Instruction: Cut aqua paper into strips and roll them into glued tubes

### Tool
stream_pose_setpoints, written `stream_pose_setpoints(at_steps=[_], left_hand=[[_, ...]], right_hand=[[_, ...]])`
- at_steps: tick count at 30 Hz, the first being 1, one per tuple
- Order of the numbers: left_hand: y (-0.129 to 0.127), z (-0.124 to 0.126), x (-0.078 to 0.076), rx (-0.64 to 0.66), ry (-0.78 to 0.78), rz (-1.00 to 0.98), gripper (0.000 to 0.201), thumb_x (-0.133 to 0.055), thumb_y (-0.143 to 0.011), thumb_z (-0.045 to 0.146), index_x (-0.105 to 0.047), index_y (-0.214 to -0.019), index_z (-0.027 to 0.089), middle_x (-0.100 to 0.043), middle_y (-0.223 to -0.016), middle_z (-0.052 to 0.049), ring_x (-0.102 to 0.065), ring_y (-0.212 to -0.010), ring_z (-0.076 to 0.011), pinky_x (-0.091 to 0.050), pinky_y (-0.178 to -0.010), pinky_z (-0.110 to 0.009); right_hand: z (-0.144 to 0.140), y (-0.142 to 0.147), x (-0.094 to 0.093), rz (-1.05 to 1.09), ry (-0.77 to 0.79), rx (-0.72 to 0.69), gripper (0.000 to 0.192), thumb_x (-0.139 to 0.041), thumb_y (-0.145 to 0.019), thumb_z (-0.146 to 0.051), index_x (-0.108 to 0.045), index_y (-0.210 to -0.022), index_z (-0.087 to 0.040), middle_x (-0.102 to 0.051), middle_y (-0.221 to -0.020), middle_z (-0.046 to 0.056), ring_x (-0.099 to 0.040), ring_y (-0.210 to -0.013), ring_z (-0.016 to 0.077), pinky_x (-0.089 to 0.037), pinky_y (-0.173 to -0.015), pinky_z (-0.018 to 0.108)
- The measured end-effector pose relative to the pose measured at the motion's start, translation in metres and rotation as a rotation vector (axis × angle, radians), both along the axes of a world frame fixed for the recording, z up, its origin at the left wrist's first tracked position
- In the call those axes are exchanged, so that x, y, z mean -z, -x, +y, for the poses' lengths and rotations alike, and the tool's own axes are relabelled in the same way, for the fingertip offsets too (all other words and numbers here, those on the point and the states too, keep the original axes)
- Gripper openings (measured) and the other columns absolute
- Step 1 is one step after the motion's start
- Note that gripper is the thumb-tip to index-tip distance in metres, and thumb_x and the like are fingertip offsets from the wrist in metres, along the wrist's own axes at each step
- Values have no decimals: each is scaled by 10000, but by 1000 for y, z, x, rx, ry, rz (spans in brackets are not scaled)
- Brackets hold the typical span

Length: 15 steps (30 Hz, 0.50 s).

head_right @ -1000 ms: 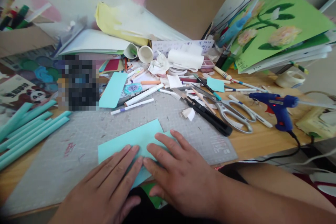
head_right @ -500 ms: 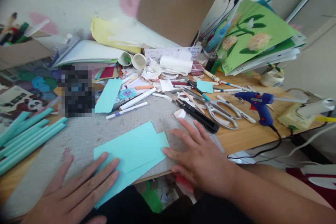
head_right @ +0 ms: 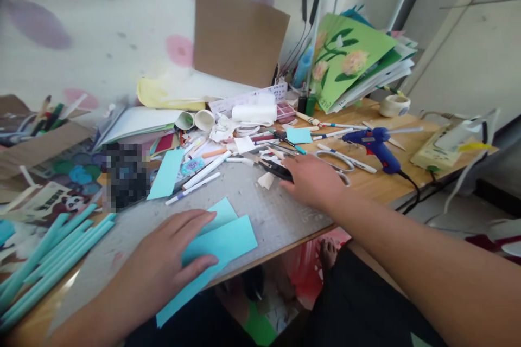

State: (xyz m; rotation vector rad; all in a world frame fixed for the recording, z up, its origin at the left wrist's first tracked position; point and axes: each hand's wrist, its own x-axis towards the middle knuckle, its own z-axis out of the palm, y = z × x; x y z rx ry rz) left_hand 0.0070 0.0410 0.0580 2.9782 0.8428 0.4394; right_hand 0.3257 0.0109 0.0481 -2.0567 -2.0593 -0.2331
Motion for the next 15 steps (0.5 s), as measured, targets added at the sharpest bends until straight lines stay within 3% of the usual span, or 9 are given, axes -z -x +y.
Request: stream_pose_setpoints(at_steps=[3,8,15], left_hand=[[-13,-1,9,3,18,36,541,-701,-819,487,-549,-1254,203,-643,-1106,-98,-625,-994,-291,-546,-841,-444],[-7,-5,18,6,40,22,382,-527,-939,493,-539,-1188,204,-611,-953,-70,-635,-843,-250,-544,-703,-378],[0,1,18,116,100,-12,243,-380,-1015,405,-554,-1031,235,-621,-910,-26,-623,-802,-188,-508,-693,-297]], right_hand=[[0,2,2,-4,65,16,317,-582,-859,-279,-664,-1127,-131,-692,-963,149,-645,-942,312,-491,-808,412],[-26,-6,-9,63,40,39,357,-450,-933,-280,-600,-1227,-143,-622,-1107,153,-638,-994,294,-500,-856,416],[-80,-32,-1,201,-95,-151,350,-445,-948,-372,-593,-1211,-196,-645,-1180,128,-614,-1098,320,-513,-898,489]])
